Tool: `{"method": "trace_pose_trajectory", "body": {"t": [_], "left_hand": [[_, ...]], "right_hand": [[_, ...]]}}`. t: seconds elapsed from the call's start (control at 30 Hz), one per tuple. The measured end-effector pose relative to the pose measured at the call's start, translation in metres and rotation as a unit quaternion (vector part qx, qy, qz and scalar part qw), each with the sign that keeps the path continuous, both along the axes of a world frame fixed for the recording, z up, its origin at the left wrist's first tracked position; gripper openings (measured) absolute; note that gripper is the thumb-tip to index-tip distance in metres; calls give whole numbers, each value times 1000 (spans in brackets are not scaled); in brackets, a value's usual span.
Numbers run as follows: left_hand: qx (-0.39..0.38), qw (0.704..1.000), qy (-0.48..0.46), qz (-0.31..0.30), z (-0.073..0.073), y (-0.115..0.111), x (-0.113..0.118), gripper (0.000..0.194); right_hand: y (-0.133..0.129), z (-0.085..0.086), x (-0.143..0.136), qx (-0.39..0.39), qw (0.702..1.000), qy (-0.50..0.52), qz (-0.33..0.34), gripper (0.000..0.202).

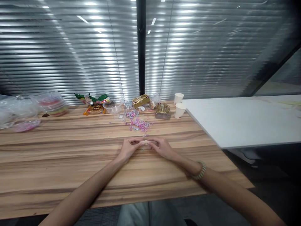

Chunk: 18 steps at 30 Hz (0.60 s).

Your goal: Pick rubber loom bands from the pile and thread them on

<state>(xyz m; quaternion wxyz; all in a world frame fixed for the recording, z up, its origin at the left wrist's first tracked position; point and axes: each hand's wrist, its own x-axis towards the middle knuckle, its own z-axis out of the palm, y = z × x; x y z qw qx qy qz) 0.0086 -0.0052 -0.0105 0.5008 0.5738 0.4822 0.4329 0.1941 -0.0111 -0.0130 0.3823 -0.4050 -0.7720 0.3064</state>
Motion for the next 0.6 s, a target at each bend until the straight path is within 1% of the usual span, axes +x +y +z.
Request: {"method": "trace_pose_trajectory", "body": {"t": [0.13,0.23,0.33,0.43,0.5,0.57,0.6], "left_hand": [[0,1000,12,25,1,-2,1,27],[10,999,7,35,0,-2,3,24],[23,1000,-12,16,-1,-3,4,22],[43,999,0,-17,1,0,2,22],[78,996,35,-14,1,6,-4,25],[141,986,89,24,0,18,-13,25],[176,976,119,49,-2,25,-19,24]], "right_hand": [[0,1,1,56,998,-37,-6,21],[0,-2,0,112,991,-76,17,25],[-1,-5,-1,179,974,-133,38,31],[-2,-7,-2,210,961,-176,26,30],[-1,-8,-2,213,959,-187,12,28],[0,-9,-2,206,960,-188,-7,26],[1,-10,-2,200,962,-187,-17,25]]}}
